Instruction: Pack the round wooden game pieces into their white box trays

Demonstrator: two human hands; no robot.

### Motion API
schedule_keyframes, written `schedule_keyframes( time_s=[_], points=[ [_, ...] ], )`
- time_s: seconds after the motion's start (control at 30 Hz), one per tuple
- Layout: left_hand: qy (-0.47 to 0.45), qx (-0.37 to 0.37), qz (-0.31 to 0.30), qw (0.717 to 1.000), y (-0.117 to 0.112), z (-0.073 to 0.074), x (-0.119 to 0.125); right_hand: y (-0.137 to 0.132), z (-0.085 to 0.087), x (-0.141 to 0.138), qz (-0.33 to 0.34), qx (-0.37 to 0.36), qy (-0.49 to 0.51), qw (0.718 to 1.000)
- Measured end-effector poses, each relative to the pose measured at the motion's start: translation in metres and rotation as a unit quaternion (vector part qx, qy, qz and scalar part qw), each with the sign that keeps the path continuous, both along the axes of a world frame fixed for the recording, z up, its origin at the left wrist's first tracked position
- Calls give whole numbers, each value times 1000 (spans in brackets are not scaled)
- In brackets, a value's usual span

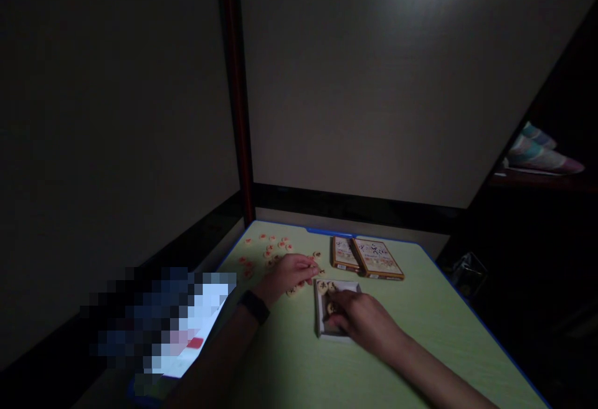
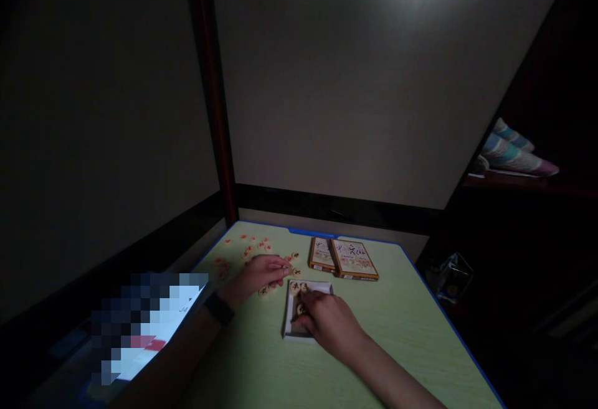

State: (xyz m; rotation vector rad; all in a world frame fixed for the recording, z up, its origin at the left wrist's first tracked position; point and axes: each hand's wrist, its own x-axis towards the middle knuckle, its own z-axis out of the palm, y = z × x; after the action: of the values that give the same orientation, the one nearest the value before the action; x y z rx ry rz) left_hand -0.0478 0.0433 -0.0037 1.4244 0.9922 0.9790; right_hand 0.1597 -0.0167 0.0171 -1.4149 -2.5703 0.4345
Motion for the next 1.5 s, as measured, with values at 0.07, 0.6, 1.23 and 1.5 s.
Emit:
schedule_keyframes(
  time_s=[0.07, 0.6, 1.23, 1.5],
  points=[
    [35, 16, -6, 999, 1, 0, 0, 2, -3, 1, 1, -16, 31, 999],
    [74, 5, -42, 996, -3, 2, 6, 11, -21, -9, 7, 22, 114, 993],
    [-15, -8, -37, 999, -2, 2, 4, 11, -18, -3, 11, 50, 172, 984],
    [43, -27, -116, 992, -14, 16, 6, 11, -18, 1, 54, 108, 196, 973]
  ],
)
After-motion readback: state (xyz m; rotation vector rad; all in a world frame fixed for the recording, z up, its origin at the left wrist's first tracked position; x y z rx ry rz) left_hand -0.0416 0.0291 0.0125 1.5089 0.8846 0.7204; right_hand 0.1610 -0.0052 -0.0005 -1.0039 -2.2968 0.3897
